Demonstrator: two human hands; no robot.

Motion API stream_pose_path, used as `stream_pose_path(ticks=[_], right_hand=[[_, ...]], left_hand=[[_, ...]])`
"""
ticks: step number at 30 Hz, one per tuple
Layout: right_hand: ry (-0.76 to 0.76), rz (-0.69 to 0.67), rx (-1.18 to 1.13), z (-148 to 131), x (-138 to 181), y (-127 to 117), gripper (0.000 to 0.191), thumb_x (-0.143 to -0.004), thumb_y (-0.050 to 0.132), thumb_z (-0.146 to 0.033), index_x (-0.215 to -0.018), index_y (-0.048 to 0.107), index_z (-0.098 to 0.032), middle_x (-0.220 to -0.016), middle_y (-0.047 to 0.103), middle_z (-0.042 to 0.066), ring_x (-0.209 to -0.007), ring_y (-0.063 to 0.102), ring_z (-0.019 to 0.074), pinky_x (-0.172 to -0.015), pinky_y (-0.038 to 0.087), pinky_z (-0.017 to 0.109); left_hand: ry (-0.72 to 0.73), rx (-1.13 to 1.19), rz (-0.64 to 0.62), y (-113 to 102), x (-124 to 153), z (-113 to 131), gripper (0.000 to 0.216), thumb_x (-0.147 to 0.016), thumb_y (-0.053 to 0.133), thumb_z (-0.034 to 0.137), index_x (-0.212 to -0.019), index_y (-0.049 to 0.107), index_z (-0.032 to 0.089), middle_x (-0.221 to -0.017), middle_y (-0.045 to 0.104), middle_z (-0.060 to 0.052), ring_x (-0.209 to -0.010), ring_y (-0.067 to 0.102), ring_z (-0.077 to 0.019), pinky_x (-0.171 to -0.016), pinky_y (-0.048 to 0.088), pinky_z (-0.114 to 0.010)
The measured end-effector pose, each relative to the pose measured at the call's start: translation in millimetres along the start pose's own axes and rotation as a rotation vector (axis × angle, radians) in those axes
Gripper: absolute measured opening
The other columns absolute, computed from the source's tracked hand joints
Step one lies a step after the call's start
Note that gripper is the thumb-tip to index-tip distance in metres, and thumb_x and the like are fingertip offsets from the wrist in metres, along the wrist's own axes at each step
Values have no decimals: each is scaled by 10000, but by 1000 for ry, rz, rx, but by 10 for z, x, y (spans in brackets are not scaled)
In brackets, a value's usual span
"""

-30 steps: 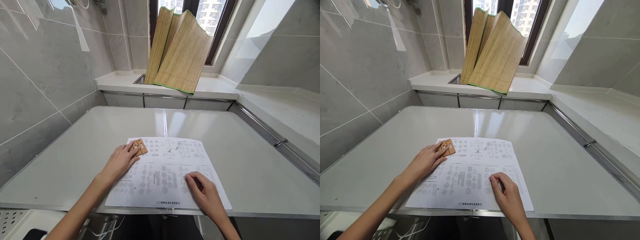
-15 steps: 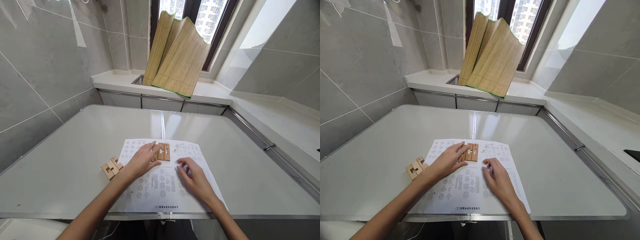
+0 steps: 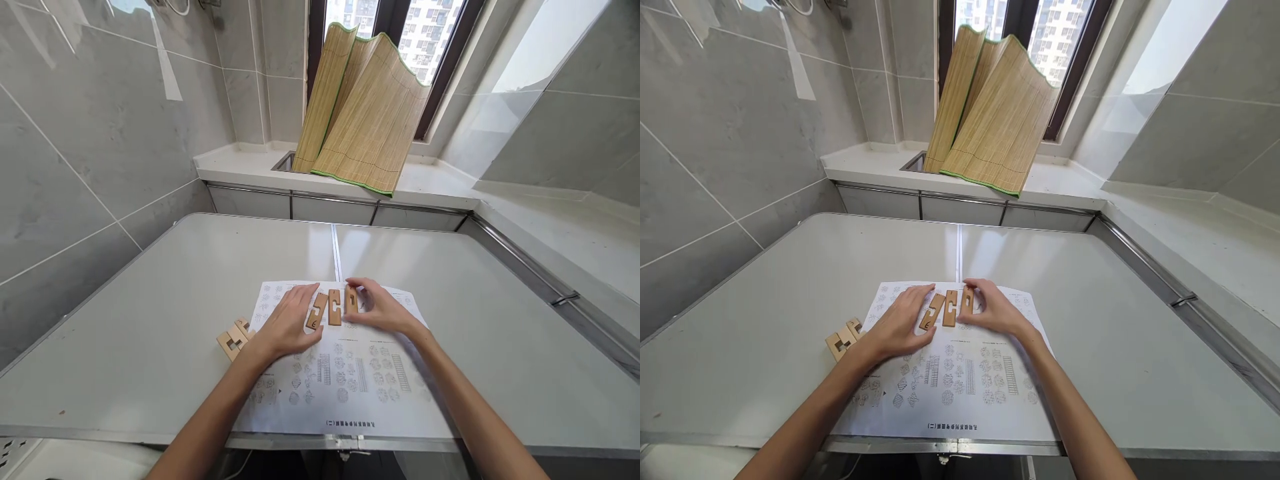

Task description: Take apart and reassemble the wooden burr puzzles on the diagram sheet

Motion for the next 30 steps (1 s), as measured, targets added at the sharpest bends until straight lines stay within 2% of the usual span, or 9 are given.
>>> stream_pose_path(ticks=[3,6,12,14,17,21,23,25,30], right_hand=[[48,105,-251,121,-116,-23,700,-788,838,-524,-1392,597,-266,-1441,632,111,-1296,613,299,-1128,476,471],[36,167,-484,205,-186,33,646,-817,808,-541,-1367,603,-270,-1462,629,119,-1356,586,290,-1136,476,450],[76,191,-796,215,-175,95,596,-824,792,-613,-1299,659,-278,-1482,632,127,-1433,526,326,-1165,436,487],[87,168,-917,174,-161,107,576,-824,793,-625,-1280,682,-291,-1494,628,115,-1441,515,334,-1175,412,495],[84,134,-1064,105,-141,137,541,-833,788,-632,-1262,711,-311,-1473,652,88,-1433,522,336,-1206,362,512],[30,60,-1151,3,-117,210,606,-790,808,-680,-1273,721,-325,-1445,675,77,-1434,521,347,-1239,318,539],[2,19,-1165,-39,-108,246,653,-751,833,-696,-1275,720,-324,-1435,680,76,-1424,528,351,-1247,311,546],[-12,-8,-1168,-61,-102,268,693,-707,870,-689,-1276,717,-323,-1439,674,73,-1409,540,354,-1250,312,552],[-13,-22,-1107,-44,-99,252,710,-681,938,-586,-1294,710,-311,-1510,617,83,-1466,482,346,-1274,291,533]], left_hand=[[-70,-81,94,-66,-9,-42,444,-838,704,383,-1220,581,192,-1214,620,-148,-1148,594,-352,-992,517,-513],[-125,-185,98,-46,-7,-95,248,-882,683,435,-935,593,210,-1090,606,-127,-1036,584,-334,-874,527,-487],[-163,-237,38,16,-37,-105,265,-1023,514,381,-835,578,207,-976,631,-116,-970,565,-309,-841,470,-460],[-240,-116,52,-5,-55,-95,341,-1068,426,403,-812,545,211,-875,618,-75,-848,556,-259,-775,441,-410],[-378,273,49,17,-67,-59,418,-1093,360,489,-816,505,211,-728,529,3,-664,469,-173,-661,370,-328],[-423,899,-38,189,-87,83,422,-1059,412,581,-871,482,210,-619,382,73,-542,302,-111,-554,277,-265],[-451,1117,-86,285,-85,124,415,-1030,464,605,-905,482,210,-582,329,99,-508,224,-95,-510,215,-246],[-485,1233,-107,355,-76,124,414,-1006,510,614,-914,482,211,-564,315,112,-492,186,-85,-487,172,-234],[-529,1315,-117,424,-60,90,428,-981,581,605,-856,438,221,-557,286,123,-477,168,-68,-457,158,-206]])
Point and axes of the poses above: each hand's wrist, its own x-axis away from the middle knuckle, its own y-axis out of the palm, z = x × y, the point moved 6 cm from there along -x, towards the middle knuckle
